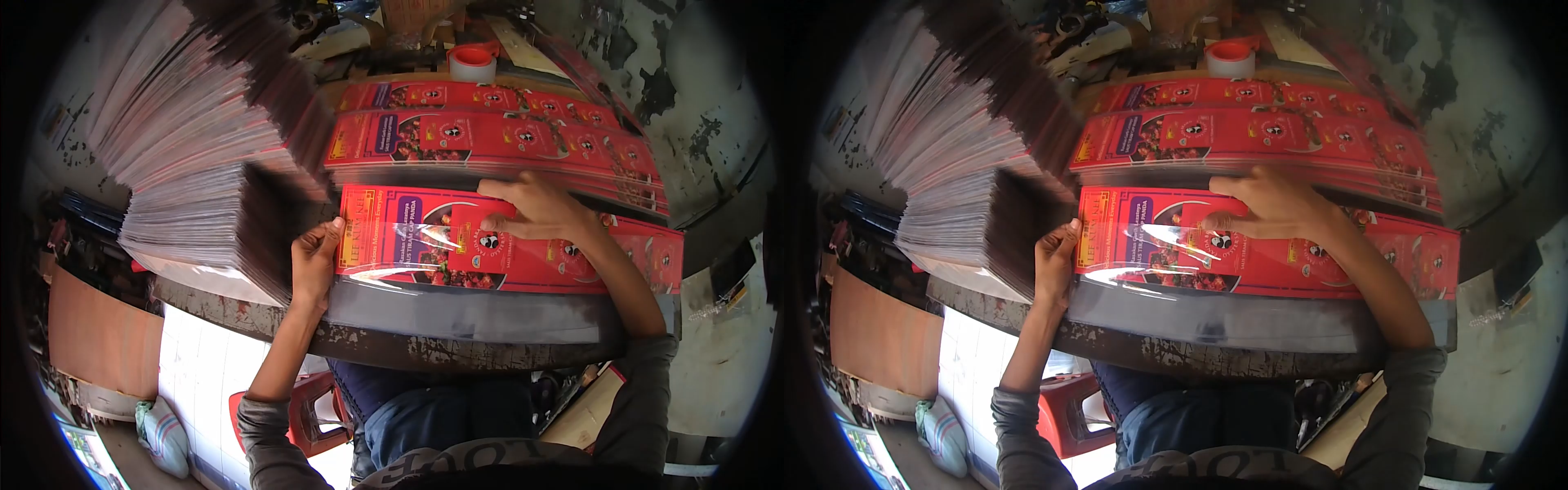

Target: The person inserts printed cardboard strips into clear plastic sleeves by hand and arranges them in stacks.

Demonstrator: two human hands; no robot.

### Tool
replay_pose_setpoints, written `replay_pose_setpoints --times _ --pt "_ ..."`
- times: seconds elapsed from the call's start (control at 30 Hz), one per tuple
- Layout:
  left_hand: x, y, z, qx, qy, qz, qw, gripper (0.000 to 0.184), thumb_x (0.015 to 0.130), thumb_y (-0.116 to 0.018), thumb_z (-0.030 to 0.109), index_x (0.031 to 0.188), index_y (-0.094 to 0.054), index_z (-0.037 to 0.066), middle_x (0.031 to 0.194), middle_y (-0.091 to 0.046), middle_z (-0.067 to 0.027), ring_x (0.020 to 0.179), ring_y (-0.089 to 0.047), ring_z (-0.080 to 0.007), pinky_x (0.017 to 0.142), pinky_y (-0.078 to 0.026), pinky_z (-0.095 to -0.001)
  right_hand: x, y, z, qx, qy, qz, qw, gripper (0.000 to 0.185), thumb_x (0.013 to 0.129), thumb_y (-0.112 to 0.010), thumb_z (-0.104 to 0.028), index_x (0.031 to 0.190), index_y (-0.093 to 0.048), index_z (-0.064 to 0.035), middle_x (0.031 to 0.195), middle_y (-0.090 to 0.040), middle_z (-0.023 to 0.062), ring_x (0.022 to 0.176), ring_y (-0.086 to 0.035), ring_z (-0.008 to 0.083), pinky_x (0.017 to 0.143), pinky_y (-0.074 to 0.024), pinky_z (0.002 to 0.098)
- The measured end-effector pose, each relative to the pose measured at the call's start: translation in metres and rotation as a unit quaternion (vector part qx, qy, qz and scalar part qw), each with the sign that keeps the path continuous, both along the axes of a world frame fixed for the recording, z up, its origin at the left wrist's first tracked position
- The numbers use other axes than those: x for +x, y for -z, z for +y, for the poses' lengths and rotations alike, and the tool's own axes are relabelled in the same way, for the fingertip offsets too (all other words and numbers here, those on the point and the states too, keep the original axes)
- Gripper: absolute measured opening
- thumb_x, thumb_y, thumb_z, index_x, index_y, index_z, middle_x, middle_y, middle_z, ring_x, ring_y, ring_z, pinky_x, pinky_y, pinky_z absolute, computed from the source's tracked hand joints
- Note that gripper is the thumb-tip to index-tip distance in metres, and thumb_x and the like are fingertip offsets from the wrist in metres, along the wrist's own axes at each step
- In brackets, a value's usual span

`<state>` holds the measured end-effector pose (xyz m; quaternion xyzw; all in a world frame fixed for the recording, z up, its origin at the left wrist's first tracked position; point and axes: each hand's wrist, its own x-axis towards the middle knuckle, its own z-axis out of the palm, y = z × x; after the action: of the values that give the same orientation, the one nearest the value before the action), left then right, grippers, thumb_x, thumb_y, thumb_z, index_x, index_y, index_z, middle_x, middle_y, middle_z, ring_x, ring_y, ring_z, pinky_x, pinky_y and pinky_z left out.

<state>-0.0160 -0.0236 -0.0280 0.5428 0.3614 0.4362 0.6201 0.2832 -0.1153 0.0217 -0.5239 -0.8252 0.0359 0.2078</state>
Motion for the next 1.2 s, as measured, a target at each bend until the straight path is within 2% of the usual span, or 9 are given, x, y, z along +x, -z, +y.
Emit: replay_pose_setpoints --times 0.17,0.3,0.37,0.47,0.6,0.67,0.9,1.0,1.2 --pt "-0.001 0.001 0.001 -0.011 0.005 -0.006 1.0 0.027 0.093 -0.054 0.02 0.088 -0.065 -0.004 0.078 -0.065 -0.0039 0.067 -0.055 -0.0043 0.061 -0.044 -0.019 -0.001 -0.018 -0.003 -0.192 0.009 0.026 0.981 0.06 0.082 -0.048 -0.063 0.096 -0.059 -0.0052 0.061 -0.054 0.0213 0.067 -0.057 0.0383 0.067 -0.046 0.0455" --pt "-0.003 -0.004 0.005 0.061 -0.06 -0.018 0.996 0.028 0.095 -0.051 0.02 0.096 -0.061 -0.006 0.085 -0.067 -0.0077 0.076 -0.06 -0.0071 0.068 -0.047 -0.0207 -0.013 -0.035 -0.016 -0.222 0.012 -0.033 0.974 0.061 0.082 -0.051 -0.061 0.107 -0.059 -0.0053 0.071 -0.058 0.0208 0.076 -0.058 0.0365 0.077 -0.046 0.0428" --pt "-0.009 -0.003 0.005 0.073 -0.053 -0.03 0.995 0.026 0.095 -0.05 0.017 0.105 -0.056 -0.007 0.095 -0.066 -0.0112 0.087 -0.063 -0.0134 0.076 -0.049 -0.0246 -0.018 -0.027 -0.039 -0.084 0.149 -0.128 0.977 0.065 0.081 -0.054 -0.058 0.116 -0.056 -0.0039 0.096 -0.056 0.0223 0.091 -0.056 0.0353 0.088 -0.0418 0.0425" --pt "-0.008 -0.023 -0.017 0.47 -0.109 0.3 0.823 0.036 0.085 -0.063 0.015 0.116 -0.052 0.0 0.122 -0.051 -0.0211 0.111 -0.053 -0.0363 0.09 -0.045 -0.0396 -0.007 -0.016 -0.079 0.016 0.109 -0.122 0.986 0.07 0.079 -0.058 -0.057 0.122 -0.052 -0.0026 0.114 -0.043 0.0238 0.101 -0.049 0.0366 0.091 -0.039 0.043" --pt "-0.001 -0.039 -0.032 0.516 0.138 0.358 0.766 0.061 0.079 -0.067 0.035 0.127 -0.045 0.006 0.135 -0.038 -0.0181 0.127 -0.037 -0.0361 0.104 -0.032 -0.045 -0.015 0.001 -0.123 -0.052 0.17 -0.075 0.981 0.074 0.077 -0.06 -0.057 0.127 -0.048 -0.004 0.118 -0.036 0.0213 0.104 -0.042 0.0338 0.091 -0.0369 0.0436" --pt "0.008 -0.035 -0.033 0.565 0.254 0.423 0.661 0.073 0.077 -0.064 0.047 0.132 -0.039 0.007 0.135 -0.034 -0.0187 0.128 -0.033 -0.0367 0.105 -0.027 -0.0528 -0.015 0.014 -0.13 -0.011 0.184 -0.155 0.971 0.077 0.075 -0.063 -0.055 0.13 -0.045 -0.0044 0.115 -0.039 0.019 0.101 -0.041 0.032 0.09 -0.0356 0.0427" --pt "0.035 -0.034 -0.016 0.557 0.259 0.425 0.665 0.084 0.071 -0.067 0.053 0.133 -0.038 0.006 0.132 -0.035 -0.0172 0.125 -0.036 -0.036 0.104 -0.028 -0.0537 0.015 0.024 -0.105 0.014 0.149 -0.061 0.987 0.071 0.075 -0.065 -0.052 0.125 -0.049 -0.0033 0.111 -0.041 0.0173 0.095 -0.042 0.0303 0.085 -0.0358 0.042" --pt "0.042 -0.024 -0.01 0.553 0.238 0.403 0.69 0.083 0.069 -0.069 0.052 0.131 -0.042 0.003 0.118 -0.041 -0.0166 0.105 -0.045 -0.034 0.092 -0.036 -0.048 0.02 0.021 -0.094 0.059 0.092 -0.084 0.99 0.065 0.075 -0.066 -0.049 0.118 -0.053 -0.0025 0.107 -0.044 0.0158 0.091 -0.044 0.0299 0.084 -0.0362 0.0418" --pt "0.044 -0.022 -0.01 0.575 0.193 0.394 0.69 0.079 0.066 -0.07 0.052 0.125 -0.05 0.003 0.111 -0.046 -0.0143 0.103 -0.046 -0.0294 0.087 -0.036 -0.0408 0.005 0.029 -0.103 0.057 0.182 -0.069 0.979 0.061 0.071 -0.072 -0.043 0.113 -0.055 -0.001 0.103 -0.045 0.0135 0.09 -0.046 0.0284 0.081 -0.037 0.0428"
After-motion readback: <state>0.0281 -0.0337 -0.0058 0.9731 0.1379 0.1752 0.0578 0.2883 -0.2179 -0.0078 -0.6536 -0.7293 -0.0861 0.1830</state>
